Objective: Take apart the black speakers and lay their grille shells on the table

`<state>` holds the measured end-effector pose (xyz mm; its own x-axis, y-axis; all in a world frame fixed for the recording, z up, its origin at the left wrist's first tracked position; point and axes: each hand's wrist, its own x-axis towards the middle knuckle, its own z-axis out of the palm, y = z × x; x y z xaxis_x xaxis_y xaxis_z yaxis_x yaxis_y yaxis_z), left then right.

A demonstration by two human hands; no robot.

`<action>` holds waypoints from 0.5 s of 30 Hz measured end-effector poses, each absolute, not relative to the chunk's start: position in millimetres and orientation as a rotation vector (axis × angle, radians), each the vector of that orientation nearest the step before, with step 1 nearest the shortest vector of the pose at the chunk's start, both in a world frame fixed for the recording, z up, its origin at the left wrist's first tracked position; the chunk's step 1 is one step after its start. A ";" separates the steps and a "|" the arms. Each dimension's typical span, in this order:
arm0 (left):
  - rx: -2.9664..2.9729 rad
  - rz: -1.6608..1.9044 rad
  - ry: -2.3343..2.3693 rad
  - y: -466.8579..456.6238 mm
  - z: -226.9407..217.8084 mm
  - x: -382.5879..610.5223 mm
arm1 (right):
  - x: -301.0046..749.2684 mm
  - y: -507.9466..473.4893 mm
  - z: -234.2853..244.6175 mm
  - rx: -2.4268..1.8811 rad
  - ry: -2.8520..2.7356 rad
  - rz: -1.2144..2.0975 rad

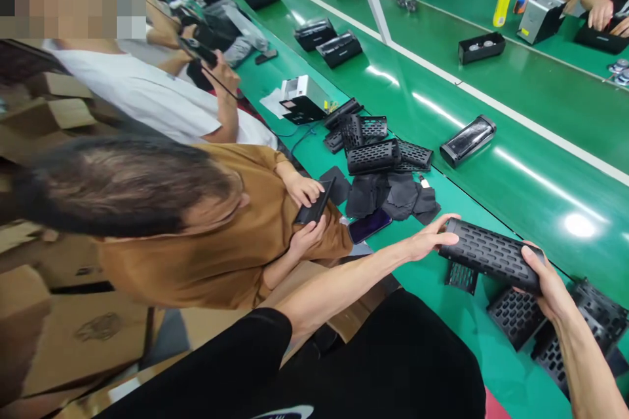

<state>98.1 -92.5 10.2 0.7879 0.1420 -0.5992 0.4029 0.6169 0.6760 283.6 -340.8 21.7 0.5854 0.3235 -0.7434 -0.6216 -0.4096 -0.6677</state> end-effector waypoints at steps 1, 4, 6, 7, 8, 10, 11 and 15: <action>0.913 -0.144 0.690 -93.9 8.2 100.7 | 287.0 -339.7 20.4 -1.696 0.260 1.061; 0.923 -0.111 0.744 -98.0 -1.0 111.3 | 298.0 -336.7 18.3 -1.688 0.296 1.086; 0.908 -0.144 0.721 -97.0 -8.6 118.7 | 306.3 -335.5 18.1 -1.696 0.334 1.098; 0.897 -0.166 0.685 -95.3 -12.7 122.3 | 310.7 -335.0 18.3 -1.702 0.356 1.098; 0.890 -0.177 0.644 -93.2 -17.0 125.9 | 315.0 -334.5 18.6 -1.709 0.380 1.093; 0.891 -0.155 0.569 -89.3 -25.9 133.5 | 323.0 -332.9 19.3 -1.716 0.418 1.084; 0.900 -0.135 0.539 -88.3 -30.3 137.5 | 326.7 -331.9 19.7 -1.714 0.427 1.079; 1.017 -0.108 0.486 -89.0 -44.5 158.8 | 341.6 -331.4 17.8 -1.701 0.400 1.062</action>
